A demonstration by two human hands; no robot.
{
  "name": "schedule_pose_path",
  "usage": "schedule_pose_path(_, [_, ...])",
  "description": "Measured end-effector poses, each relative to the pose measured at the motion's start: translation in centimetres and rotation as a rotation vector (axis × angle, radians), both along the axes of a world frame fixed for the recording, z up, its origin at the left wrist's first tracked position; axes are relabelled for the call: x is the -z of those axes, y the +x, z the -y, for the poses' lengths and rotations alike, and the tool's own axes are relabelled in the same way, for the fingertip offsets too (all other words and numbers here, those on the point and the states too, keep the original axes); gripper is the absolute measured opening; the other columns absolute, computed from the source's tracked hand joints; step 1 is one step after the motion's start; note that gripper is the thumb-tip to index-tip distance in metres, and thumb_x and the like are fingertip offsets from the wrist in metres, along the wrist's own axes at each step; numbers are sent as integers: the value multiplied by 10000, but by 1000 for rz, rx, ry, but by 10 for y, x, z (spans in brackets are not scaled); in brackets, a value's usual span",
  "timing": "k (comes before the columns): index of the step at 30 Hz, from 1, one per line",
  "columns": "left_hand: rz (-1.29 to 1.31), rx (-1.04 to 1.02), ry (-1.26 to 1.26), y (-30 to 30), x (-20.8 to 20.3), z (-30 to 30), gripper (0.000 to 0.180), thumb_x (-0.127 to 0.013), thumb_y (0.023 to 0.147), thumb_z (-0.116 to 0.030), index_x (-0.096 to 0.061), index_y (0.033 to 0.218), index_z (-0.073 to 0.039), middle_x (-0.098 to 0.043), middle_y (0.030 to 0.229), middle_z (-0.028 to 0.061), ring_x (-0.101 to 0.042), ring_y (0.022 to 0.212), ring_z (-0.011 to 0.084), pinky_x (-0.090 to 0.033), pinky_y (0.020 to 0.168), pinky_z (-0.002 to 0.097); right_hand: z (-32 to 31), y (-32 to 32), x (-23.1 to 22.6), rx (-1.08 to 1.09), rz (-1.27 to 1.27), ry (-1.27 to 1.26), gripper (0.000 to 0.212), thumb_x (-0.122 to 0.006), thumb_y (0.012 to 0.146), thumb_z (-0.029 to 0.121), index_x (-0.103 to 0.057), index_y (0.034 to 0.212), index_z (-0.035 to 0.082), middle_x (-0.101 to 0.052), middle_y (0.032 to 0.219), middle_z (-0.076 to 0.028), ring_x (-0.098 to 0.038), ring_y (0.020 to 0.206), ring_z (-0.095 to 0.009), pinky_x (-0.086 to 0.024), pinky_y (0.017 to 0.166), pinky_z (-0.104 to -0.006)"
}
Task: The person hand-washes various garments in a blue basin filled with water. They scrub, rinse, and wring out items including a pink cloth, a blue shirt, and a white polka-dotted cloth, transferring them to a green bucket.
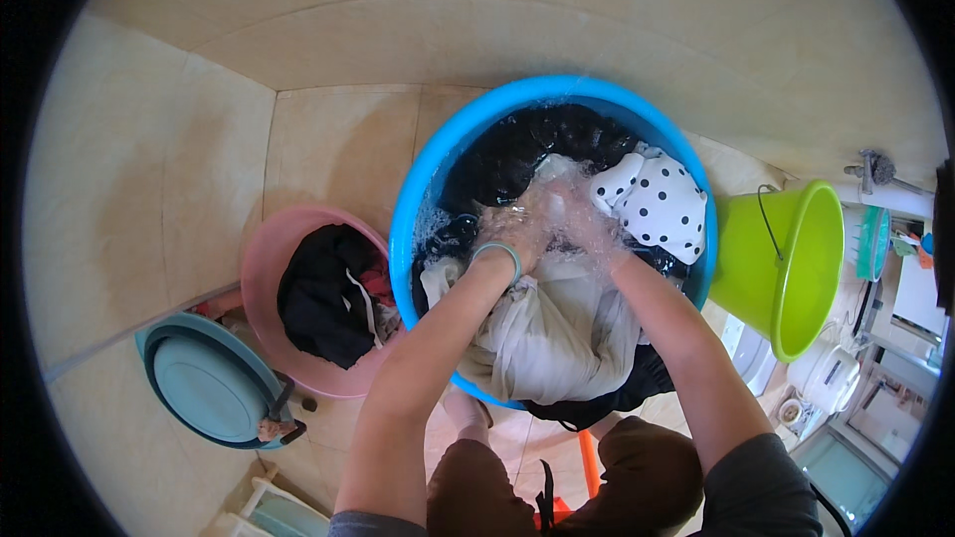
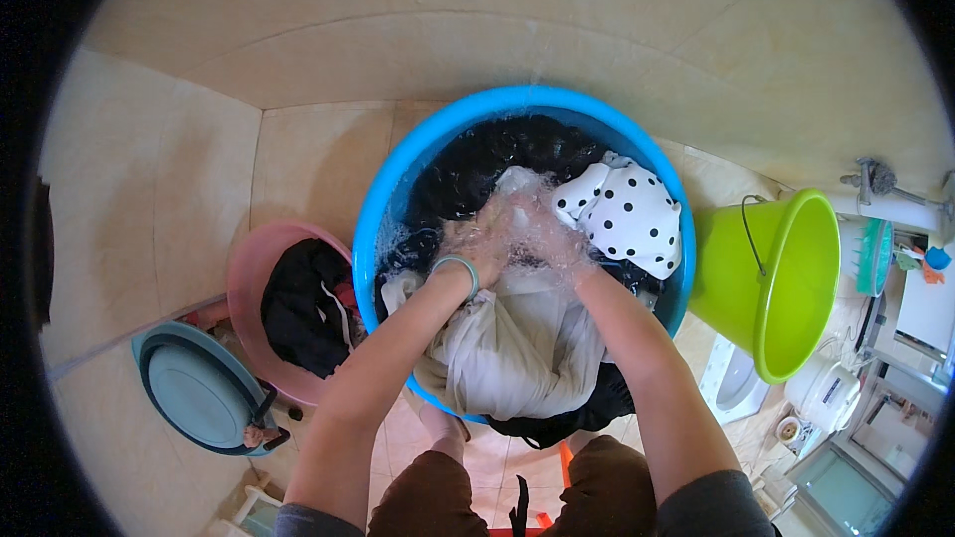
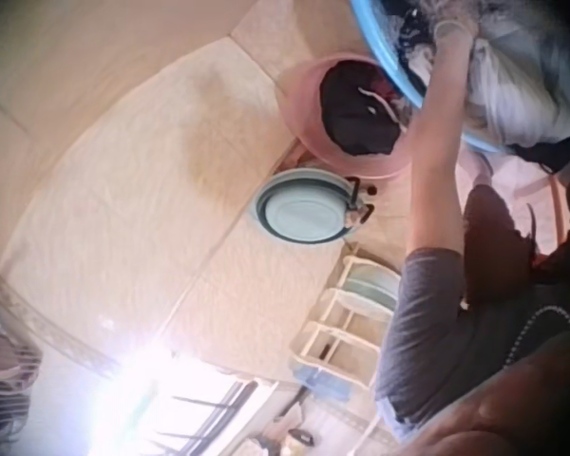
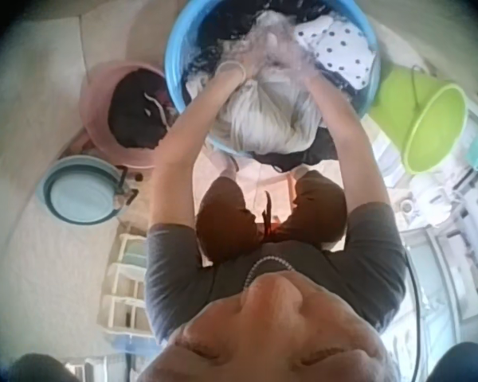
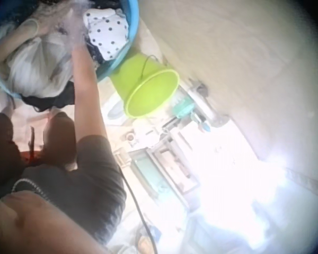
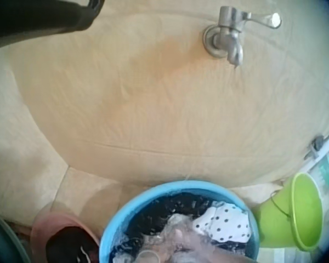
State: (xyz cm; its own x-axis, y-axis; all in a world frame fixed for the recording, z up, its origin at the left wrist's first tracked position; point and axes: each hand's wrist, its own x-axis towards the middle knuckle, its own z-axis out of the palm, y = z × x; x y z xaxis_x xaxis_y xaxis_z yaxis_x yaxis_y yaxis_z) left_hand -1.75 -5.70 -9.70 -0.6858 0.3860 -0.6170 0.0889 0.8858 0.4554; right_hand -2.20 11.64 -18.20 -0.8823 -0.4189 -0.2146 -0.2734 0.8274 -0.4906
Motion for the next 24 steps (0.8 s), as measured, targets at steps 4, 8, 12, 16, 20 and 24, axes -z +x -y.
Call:
schedule_pose_path(4, [151, 75, -57, -8, -5, -15, 585, -502, 911, -306, -339, 1453, -159, -337, 1505, 118, -357, 1372, 282, -262, 1105, 546, -30, 2, 77, -142, -116, 220, 530, -581, 857, 181, -429, 1362, 118, -493, 1245, -242, -437, 1211, -399, -335, 1042, -489])
schedule_pose_path(8, [13, 98, 230, -16, 29, -48, 522, -506, 908, -273, -409, 1414, -185, -396, 1469, 125, -408, 1333, 296, -314, 1098, 482, -87, -1, 105, -331, -373, 606, 536, -586, 847, 132, -430, 1360, 128, -520, 1213, -239, -470, 1185, -390, -370, 1013, -477])
schedule_pose_path(12, [-94, -9, 196, 6, -10, 17, 394, -568, 896, -262, -565, 1272, -142, -537, 1325, 153, -512, 1221, 322, -424, 1004, 410, -16, 16, -77, 114, -15, -169, 569, -582, 739, -20, -518, 1282, 139, -584, 1082, -205, -574, 998, -366, -467, 836, -419])
schedule_pose_path(16, [-41, -461, 876, -2, -64, 13, 387, -479, 995, -340, -599, 1240, -66, -605, 1248, 94, -566, 1158, 236, -417, 998, 366, -27, 18, -181, 212, -214, -410, 481, -567, 658, -102, -642, 1101, 72, -648, 1005, -160, -637, 940, -308, -508, 816, -354])
schedule_pose_path(20, [-119, -309, 1273, -36, -119, -6, 519, -330, 1026, -447, -590, 1271, -71, -609, 1231, 74, -538, 1164, 200, -398, 1007, 348, -36, 26, -259, 354, 4, -689, 419, -576, 658, -99, -641, 1059, 5, -653, 1096, -81, -610, 997, -158, -470, 883, -281])
schedule_pose_path(24, [235, -139, 1355, -59, -165, -23, 624, -253, 1014, -530, -562, 1307, -74, -600, 1214, 102, -502, 1199, 200, -376, 1025, 328, -34, 37, -304, 293, -44, -1232, 469, -630, 675, -125, -552, 1108, 34, -568, 1214, -112, -562, 1057, -190, -464, 928, -341])
